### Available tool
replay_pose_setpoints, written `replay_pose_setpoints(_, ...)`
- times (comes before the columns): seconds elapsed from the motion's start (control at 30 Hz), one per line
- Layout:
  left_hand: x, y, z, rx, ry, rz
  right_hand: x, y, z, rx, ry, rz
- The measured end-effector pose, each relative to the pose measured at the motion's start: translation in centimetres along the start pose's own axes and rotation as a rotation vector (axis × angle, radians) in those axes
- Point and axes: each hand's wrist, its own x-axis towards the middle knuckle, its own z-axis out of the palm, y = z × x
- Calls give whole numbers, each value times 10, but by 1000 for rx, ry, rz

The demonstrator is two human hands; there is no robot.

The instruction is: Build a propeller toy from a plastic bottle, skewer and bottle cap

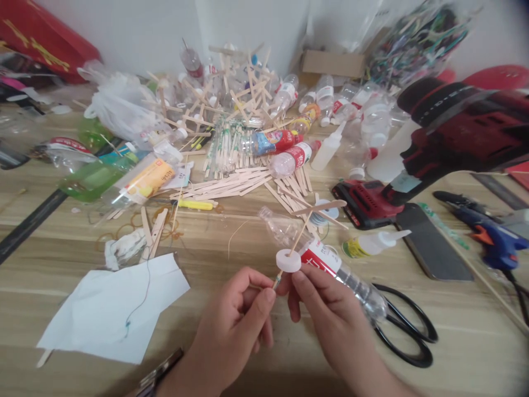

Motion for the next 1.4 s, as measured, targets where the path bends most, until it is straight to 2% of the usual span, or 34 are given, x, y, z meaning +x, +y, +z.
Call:
replay_pose_setpoints(0.17, 0, -1, -1, 23, -2, 2, 3, -3, 1, 124, 4, 83)
replay_pose_setpoints(0.43, -3, -4, -3, 70, 9, 69, 11, -25, -4, 351, 115, 163)
replay_pose_setpoints(0.6, -5, -1, -8, 121, 93, 166, 15, -35, -6, 434, 103, 163)
replay_pose_setpoints(0.73, -3, 3, -13, 248, 157, 268, 16, -37, -8, 417, 95, 124)
replay_pose_setpoints(0.87, -1, 8, -16, 273, 204, 339, 17, -40, -10, 427, 81, 106)
replay_pose_setpoints(0.97, -1, 9, -18, 228, 175, 340, 18, -45, -11, 430, 81, 90)
replay_pose_setpoints(1.17, 5, 1, -20, -32, -37, 373, 22, -54, -10, 466, 105, 19)
replay_pose_setpoints(1.27, 8, -3, -19, -89, -42, 404, 27, -61, -9, 478, 128, -44)
replay_pose_setpoints(1.4, 8, 0, -19, 42, -21, 422, 36, -70, -8, 451, 183, -187)
